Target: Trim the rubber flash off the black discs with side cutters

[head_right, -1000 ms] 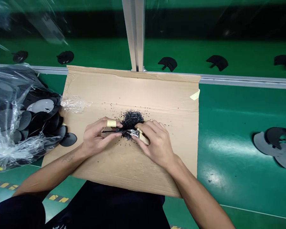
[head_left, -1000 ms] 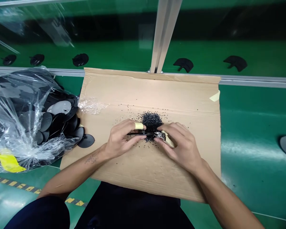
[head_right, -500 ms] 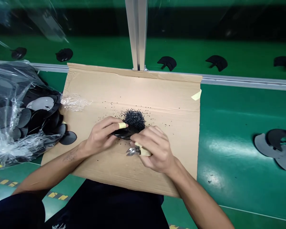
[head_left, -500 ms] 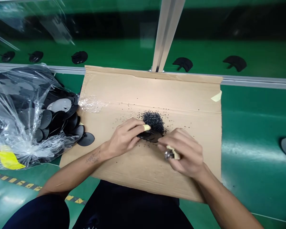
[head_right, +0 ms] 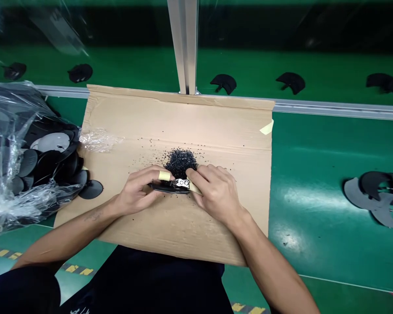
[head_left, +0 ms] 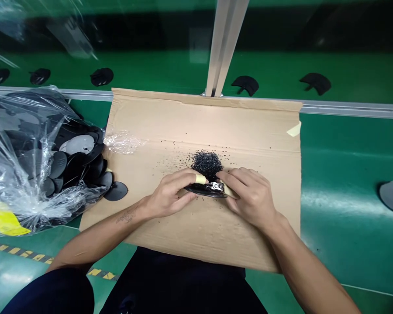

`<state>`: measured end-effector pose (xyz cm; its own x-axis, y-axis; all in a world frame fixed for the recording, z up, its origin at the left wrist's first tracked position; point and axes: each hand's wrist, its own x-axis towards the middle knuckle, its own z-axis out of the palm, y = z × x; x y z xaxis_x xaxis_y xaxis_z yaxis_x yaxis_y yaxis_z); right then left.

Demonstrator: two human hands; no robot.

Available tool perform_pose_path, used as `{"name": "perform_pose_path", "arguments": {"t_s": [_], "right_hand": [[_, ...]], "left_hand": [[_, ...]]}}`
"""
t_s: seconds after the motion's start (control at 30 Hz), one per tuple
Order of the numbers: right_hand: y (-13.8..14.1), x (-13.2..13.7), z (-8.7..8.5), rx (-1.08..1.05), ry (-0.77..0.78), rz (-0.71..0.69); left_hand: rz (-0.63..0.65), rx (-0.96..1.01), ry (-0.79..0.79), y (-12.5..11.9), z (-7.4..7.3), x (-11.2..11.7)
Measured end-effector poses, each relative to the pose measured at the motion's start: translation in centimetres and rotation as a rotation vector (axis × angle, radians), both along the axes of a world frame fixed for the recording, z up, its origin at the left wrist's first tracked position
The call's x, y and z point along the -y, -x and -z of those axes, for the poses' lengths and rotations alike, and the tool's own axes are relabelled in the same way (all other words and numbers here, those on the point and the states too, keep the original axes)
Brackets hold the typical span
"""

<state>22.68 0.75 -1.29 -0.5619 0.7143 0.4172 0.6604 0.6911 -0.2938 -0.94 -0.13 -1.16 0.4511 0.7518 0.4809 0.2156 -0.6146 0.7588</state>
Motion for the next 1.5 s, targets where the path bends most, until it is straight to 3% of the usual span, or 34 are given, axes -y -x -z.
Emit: {"name": "perform_pose_path", "arguments": {"t_s": [0.33,0.57,0.93,1.33,1.5], "right_hand": [[-0.14,0.08,-0.96,0.126,-0.077,0.018],[-0.06,0.11,-0.87,0.103,-0.129,0.022],[-0.24,0.37,-0.49,0.052,-0.020,0.025],[-0.10,0.73,-0.29,-0.141,0.195,-0.020],[0.14,0.34,-0.35,0.019,0.022,0.063]], "left_hand": [[0.006,-0.033,-0.060,0.09,0.44,0.01],[0.012,-0.050,-0.066,0.08,0.43,0.00],[0.006,-0.018,-0.042,-0.11,0.30,-0.02],[-0.015,-0.083,-0.190,-0.19,0.50,-0.03],[-0.041,-0.148,-0.254,-0.16,0.59,-0.06]]}}
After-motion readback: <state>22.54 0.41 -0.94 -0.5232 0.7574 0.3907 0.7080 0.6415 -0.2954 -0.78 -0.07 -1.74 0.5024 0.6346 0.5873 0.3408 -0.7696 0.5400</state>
